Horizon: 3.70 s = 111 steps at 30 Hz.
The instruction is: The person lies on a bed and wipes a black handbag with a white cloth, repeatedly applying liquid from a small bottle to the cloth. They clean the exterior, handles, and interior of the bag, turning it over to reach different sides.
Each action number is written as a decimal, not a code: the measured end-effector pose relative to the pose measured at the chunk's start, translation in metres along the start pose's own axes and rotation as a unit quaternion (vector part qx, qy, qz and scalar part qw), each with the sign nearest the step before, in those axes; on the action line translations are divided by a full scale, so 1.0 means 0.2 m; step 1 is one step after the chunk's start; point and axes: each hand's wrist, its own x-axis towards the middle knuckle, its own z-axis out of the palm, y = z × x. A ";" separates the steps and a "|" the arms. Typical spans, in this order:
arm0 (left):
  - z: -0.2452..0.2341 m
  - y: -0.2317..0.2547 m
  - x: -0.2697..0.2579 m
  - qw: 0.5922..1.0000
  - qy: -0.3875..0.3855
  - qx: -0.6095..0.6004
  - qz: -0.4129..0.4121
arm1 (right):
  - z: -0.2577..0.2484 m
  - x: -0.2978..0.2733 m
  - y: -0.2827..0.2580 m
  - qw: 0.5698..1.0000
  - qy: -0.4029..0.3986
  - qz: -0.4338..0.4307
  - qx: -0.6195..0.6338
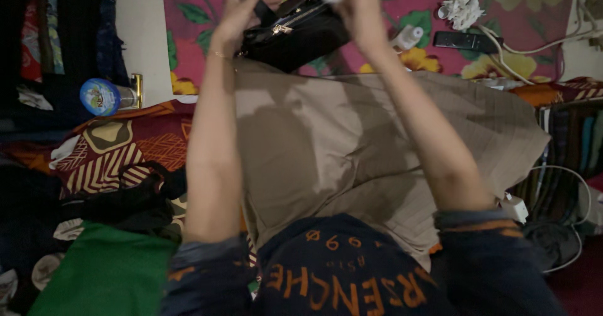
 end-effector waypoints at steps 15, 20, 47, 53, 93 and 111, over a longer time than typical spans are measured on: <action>-0.25 -0.63 0.46 0.973 0.164 -0.031 -0.159 | 0.05 -0.03 -0.11 0.968 -0.215 -0.127 -0.011; -0.27 -0.68 0.51 0.984 0.152 -0.050 -0.073 | 0.08 -0.03 -0.10 0.980 -0.148 -0.022 -0.128; 0.18 -0.23 0.07 0.882 0.301 0.293 0.214 | -0.04 -0.01 0.03 0.944 -0.311 0.103 0.047; 0.43 0.01 -0.25 0.811 0.324 0.388 0.295 | -0.24 0.03 0.08 0.740 -0.061 0.343 0.575; 1.31 0.01 -0.19 0.989 -0.133 -0.056 -0.044 | -0.79 -0.51 0.27 0.767 -0.022 0.317 0.558; 1.32 -0.30 -0.06 0.953 -0.024 -0.225 -0.200 | -0.74 -1.04 1.16 0.865 -0.266 0.302 -0.300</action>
